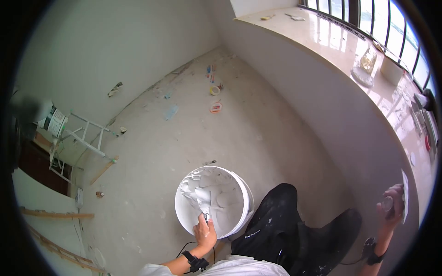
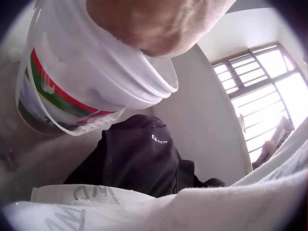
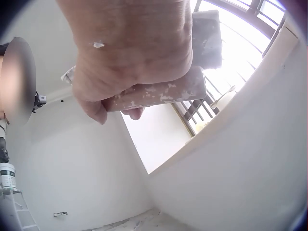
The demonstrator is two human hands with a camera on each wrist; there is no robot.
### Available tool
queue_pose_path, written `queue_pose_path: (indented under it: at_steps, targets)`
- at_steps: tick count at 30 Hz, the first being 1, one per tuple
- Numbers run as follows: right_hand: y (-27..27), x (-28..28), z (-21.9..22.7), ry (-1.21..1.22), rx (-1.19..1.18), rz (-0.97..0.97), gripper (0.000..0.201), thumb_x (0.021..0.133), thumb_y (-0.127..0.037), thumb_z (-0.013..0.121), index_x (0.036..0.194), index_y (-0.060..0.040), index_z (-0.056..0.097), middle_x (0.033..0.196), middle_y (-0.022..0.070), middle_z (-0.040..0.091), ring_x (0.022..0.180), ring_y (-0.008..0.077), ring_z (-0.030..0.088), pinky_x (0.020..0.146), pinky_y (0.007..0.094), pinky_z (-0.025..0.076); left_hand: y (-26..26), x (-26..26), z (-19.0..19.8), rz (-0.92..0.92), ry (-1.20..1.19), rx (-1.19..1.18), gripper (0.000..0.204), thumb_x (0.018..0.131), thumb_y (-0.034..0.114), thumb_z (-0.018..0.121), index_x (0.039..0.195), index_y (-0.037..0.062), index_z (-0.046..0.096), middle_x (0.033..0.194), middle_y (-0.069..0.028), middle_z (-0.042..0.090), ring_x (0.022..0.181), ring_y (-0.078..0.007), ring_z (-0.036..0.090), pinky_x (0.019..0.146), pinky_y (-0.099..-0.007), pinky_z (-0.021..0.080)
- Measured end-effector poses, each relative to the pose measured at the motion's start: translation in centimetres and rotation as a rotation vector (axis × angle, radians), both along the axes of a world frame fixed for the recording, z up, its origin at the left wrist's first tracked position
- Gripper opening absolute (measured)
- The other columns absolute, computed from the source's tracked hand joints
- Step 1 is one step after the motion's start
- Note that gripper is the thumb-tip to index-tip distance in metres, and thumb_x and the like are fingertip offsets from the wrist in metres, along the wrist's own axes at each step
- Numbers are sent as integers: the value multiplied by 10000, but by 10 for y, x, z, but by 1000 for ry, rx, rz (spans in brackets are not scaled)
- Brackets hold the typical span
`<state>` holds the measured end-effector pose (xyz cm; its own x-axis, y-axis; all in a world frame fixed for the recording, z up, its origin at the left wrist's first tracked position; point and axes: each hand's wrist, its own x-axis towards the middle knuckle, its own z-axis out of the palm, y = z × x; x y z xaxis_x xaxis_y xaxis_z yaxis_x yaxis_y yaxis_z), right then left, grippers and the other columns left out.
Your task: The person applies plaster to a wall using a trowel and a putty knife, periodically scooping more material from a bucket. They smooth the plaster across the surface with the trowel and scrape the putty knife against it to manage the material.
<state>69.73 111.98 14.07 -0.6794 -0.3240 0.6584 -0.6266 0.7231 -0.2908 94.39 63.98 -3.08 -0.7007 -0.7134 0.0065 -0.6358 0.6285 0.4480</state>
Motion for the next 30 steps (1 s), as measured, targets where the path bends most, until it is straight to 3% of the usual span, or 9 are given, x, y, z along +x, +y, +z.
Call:
queue_pose_path:
  at_steps: [5, 7, 12, 15, 17, 21, 23, 27, 30]
  targets:
    - [-1, 1, -18, -70, -164, 74, 291, 715, -258, 670, 860, -36, 551, 822, 84, 475, 858, 244, 460, 789, 396, 393, -30, -27, 13, -196, -111, 64, 356, 868, 137, 537, 1190, 1, 472, 916, -226, 661, 862, -418, 634, 732, -546, 443]
    - [6, -3, -29, -96, -189, 120, 292, 724, -262, 664, 859, -31, 548, 818, 84, 478, 854, 242, 463, 777, 389, 394, -50, -53, 40, -311, -448, -22, 371, 796, 117, 564, 1139, -19, 527, 903, -251, 662, 845, -430, 645, 716, -565, 473]
    - [13, -10, -62, -244, -326, 167, 312, 725, -254, 673, 871, -9, 546, 828, 89, 489, 825, 218, 467, 716, 334, 409, -75, -109, -1, -398, -520, -4, 173, 732, 67, 540, 798, -36, 662, 830, -250, 671, 854, -427, 662, 700, -511, 518]
    - [20, -9, -75, -272, -363, 243, 323, 734, -252, 684, 891, -3, 550, 867, 90, 489, 808, 196, 465, 708, 321, 415, -70, -137, -8, -496, -511, 127, 186, 733, 97, 561, 766, -51, 669, 811, -256, 671, 838, -423, 664, 669, -483, 518]
    - [18, -5, -79, -309, -428, 226, 327, 744, -262, 685, 892, -2, 551, 872, 87, 488, 800, 186, 461, 703, 315, 413, -68, -133, 20, -453, -676, 604, 213, 746, 114, 576, 831, -59, 669, 780, -270, 657, 809, -431, 657, 651, -468, 509]
    - [6, -6, -67, -318, -539, 184, 377, 781, -357, 668, 858, -9, 542, 860, 80, 490, 790, 172, 465, 693, 301, 405, -93, -119, 77, -528, -714, 455, 195, 781, 119, 580, 839, -52, 652, 785, -255, 656, 802, -420, 648, 674, -463, 506]
    - [-7, -11, -62, -285, -577, 185, 406, 790, -395, 658, 846, -11, 539, 846, 80, 494, 788, 176, 470, 693, 303, 404, -93, -99, 111, -705, -612, 75, 213, 868, 143, 572, 984, -31, 609, 846, -212, 660, 830, -411, 628, 728, -459, 486]
    - [-48, -17, -36, -264, -478, 370, 464, 825, -470, 614, 834, -11, 543, 812, 78, 519, 787, 193, 497, 702, 320, 408, -75, -61, 184, -471, -647, -110, 276, 892, 154, 556, 1113, -10, 578, 995, -212, 656, 953, -394, 614, 814, -456, 480]
    - [-86, -14, -42, -522, -513, 504, 338, 846, -316, 625, 970, -6, 576, 914, 91, 578, 869, 204, 559, 780, 340, 457, -78, -23, 187, -417, -244, -160, 334, 905, 140, 544, 1209, 2, 540, 1084, -228, 630, 1012, -392, 596, 860, -432, 475]
